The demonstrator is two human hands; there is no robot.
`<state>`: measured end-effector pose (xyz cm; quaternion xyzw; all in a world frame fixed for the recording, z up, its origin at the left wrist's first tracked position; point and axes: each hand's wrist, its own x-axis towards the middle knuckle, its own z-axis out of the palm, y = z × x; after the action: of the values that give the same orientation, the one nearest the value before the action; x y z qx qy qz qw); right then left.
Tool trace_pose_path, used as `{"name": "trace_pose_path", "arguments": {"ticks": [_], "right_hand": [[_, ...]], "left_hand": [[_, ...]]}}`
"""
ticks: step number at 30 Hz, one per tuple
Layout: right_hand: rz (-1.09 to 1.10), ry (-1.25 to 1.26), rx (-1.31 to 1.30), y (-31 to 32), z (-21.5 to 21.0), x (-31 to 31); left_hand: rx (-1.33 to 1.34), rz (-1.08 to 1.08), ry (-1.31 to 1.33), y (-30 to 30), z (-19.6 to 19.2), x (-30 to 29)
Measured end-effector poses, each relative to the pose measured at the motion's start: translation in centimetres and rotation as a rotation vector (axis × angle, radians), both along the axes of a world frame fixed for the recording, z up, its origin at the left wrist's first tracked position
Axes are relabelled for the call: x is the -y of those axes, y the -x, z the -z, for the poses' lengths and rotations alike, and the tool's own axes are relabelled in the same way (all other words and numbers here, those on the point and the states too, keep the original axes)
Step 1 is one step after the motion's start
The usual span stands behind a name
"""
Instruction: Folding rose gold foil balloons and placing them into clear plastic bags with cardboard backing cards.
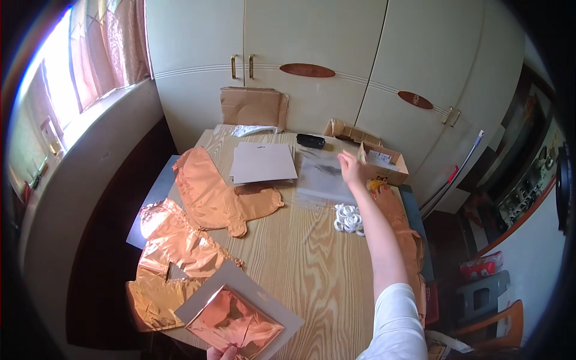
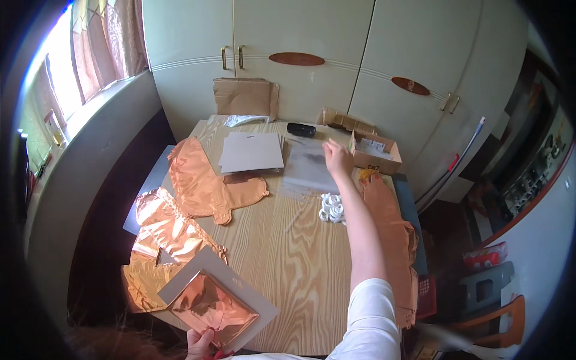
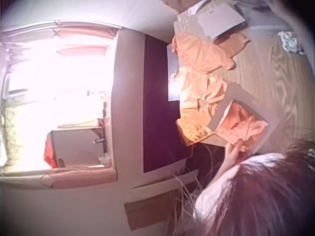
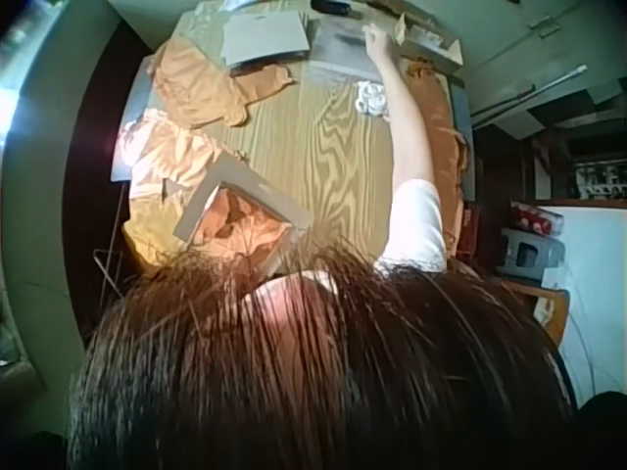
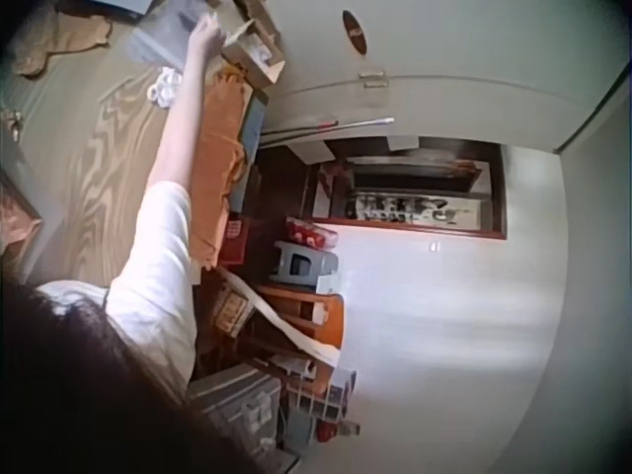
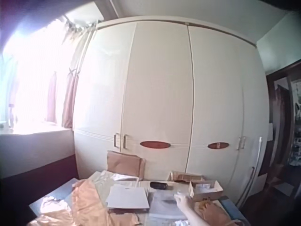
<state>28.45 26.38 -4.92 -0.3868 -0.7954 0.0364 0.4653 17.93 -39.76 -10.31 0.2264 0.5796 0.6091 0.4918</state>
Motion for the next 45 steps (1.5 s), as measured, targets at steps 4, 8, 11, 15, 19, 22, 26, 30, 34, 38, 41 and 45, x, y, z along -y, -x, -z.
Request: {"name": "trace_pose_path", "arguments": {"ticks": [4,8,11,15,19,22,26,30,34,38,41,45], "right_hand": [[-0.038,-0.259,0.208,0.0,-7.5,10.2],[-0.087,-0.378,0.593,-2.4,-7.0,22.5],[-0.109,-0.389,0.874,-4.8,-3.3,30.4],[-0.176,-0.393,0.952,-7.9,1.6,37.4],[-0.258,-0.212,0.863,-9.9,2.3,39.8],[-0.322,-0.122,0.764,-10.9,2.1,39.7],[-0.430,-0.127,0.696,-11.5,0.6,40.6],[-0.425,-0.164,0.761,-11.9,0.7,41.7],[-0.469,-0.227,0.685,-12.1,1.6,42.5],[-0.566,0.037,0.537,-12.7,1.9,43.0],[-0.583,0.239,0.447,-12.7,1.7,43.1],[-0.561,0.290,0.468,-12.8,1.3,43.6]], "left_hand": [[0.195,-0.242,-0.192,-0.5,0.8,0.0],[0.260,-0.183,-0.261,-1.7,-0.2,0.8],[0.321,-0.119,-0.261,-3.0,-0.2,2.0],[0.382,0.070,-0.169,-5.1,-2.7,3.0],[0.437,0.190,0.055,-6.0,-0.8,4.5],[0.552,0.126,0.000,-6.9,0.2,4.5],[0.637,0.085,-0.012,-6.7,0.5,4.7],[0.616,0.044,-0.046,-6.5,0.7,4.4],[0.606,-0.005,-0.062,-6.7,0.4,3.9],[0.566,-0.021,-0.077,-7.6,-0.4,3.3],[0.540,-0.057,-0.071,-8.1,0.7,3.1],[0.458,-0.072,-0.073,-9.1,1.0,2.8]]}}
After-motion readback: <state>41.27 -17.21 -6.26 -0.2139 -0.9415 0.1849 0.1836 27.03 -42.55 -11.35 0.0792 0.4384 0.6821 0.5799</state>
